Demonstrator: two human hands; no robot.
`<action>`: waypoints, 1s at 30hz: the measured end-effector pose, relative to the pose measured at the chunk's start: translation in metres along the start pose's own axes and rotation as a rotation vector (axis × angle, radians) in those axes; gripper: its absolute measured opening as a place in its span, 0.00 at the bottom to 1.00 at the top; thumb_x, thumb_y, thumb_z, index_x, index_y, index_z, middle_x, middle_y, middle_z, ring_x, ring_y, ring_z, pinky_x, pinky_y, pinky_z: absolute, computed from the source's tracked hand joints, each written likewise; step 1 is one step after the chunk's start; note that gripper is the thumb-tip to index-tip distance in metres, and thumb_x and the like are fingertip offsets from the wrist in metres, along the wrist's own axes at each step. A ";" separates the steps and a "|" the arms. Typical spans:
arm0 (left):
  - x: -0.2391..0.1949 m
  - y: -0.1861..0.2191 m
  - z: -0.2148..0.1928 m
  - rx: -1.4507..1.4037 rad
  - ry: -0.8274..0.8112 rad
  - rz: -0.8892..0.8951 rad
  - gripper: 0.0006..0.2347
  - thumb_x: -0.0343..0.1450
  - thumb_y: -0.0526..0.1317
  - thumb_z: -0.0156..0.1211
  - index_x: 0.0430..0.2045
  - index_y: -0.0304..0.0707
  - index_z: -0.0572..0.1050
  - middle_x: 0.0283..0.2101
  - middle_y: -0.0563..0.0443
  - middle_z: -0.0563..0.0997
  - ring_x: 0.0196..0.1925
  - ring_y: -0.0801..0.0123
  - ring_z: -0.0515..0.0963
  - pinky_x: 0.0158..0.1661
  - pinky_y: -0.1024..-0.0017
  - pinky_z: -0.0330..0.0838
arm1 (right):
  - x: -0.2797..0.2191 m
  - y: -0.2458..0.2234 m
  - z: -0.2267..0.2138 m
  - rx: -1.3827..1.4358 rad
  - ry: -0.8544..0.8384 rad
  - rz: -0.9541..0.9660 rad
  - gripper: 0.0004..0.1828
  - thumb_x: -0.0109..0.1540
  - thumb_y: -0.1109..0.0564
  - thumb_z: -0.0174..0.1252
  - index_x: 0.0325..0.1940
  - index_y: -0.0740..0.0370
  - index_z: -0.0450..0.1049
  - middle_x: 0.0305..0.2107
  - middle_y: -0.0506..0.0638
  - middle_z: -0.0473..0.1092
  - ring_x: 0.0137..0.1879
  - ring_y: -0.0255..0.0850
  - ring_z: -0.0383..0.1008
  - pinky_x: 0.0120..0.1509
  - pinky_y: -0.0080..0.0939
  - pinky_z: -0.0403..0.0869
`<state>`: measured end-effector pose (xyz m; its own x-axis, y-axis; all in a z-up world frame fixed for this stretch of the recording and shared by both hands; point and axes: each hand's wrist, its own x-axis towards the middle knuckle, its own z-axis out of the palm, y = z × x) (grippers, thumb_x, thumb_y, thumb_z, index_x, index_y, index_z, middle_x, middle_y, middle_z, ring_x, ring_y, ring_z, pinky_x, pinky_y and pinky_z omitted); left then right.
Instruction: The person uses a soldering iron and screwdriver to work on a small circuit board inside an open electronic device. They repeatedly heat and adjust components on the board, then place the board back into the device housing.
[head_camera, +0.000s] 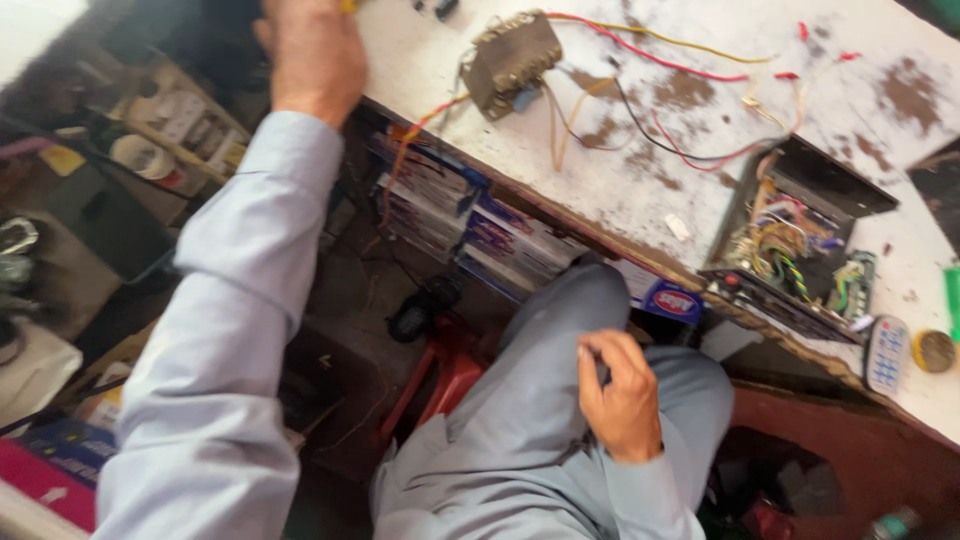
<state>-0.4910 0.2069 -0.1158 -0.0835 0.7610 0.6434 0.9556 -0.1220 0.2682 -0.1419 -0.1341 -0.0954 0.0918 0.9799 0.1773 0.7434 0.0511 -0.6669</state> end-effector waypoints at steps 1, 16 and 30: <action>0.001 0.003 -0.007 0.092 -0.044 -0.008 0.11 0.73 0.41 0.60 0.38 0.29 0.77 0.42 0.29 0.76 0.47 0.36 0.73 0.42 0.42 0.65 | 0.006 0.010 0.001 -0.036 0.045 -0.005 0.06 0.62 0.65 0.61 0.43 0.65 0.78 0.40 0.56 0.76 0.40 0.48 0.78 0.44 0.40 0.76; -0.285 0.138 -0.170 -0.889 -0.411 -0.609 0.13 0.71 0.30 0.60 0.50 0.31 0.73 0.39 0.54 0.78 0.35 0.77 0.78 0.37 0.80 0.73 | 0.141 0.207 0.150 -0.329 -0.156 0.065 0.22 0.67 0.45 0.51 0.55 0.63 0.74 0.51 0.68 0.72 0.58 0.65 0.71 0.63 0.61 0.67; -0.340 0.211 -0.027 -1.873 -0.836 -1.629 0.25 0.70 0.48 0.60 0.60 0.42 0.63 0.58 0.46 0.73 0.58 0.55 0.76 0.59 0.50 0.71 | 0.035 0.115 0.104 -0.082 0.082 0.053 0.13 0.60 0.55 0.61 0.47 0.59 0.79 0.42 0.57 0.74 0.51 0.60 0.69 0.55 0.56 0.70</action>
<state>-0.2689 -0.0943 -0.2589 0.3827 0.6833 -0.6218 -0.7039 0.6516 0.2828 -0.1223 -0.0735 -0.2411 0.1839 0.9614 0.2047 0.7872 -0.0194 -0.6163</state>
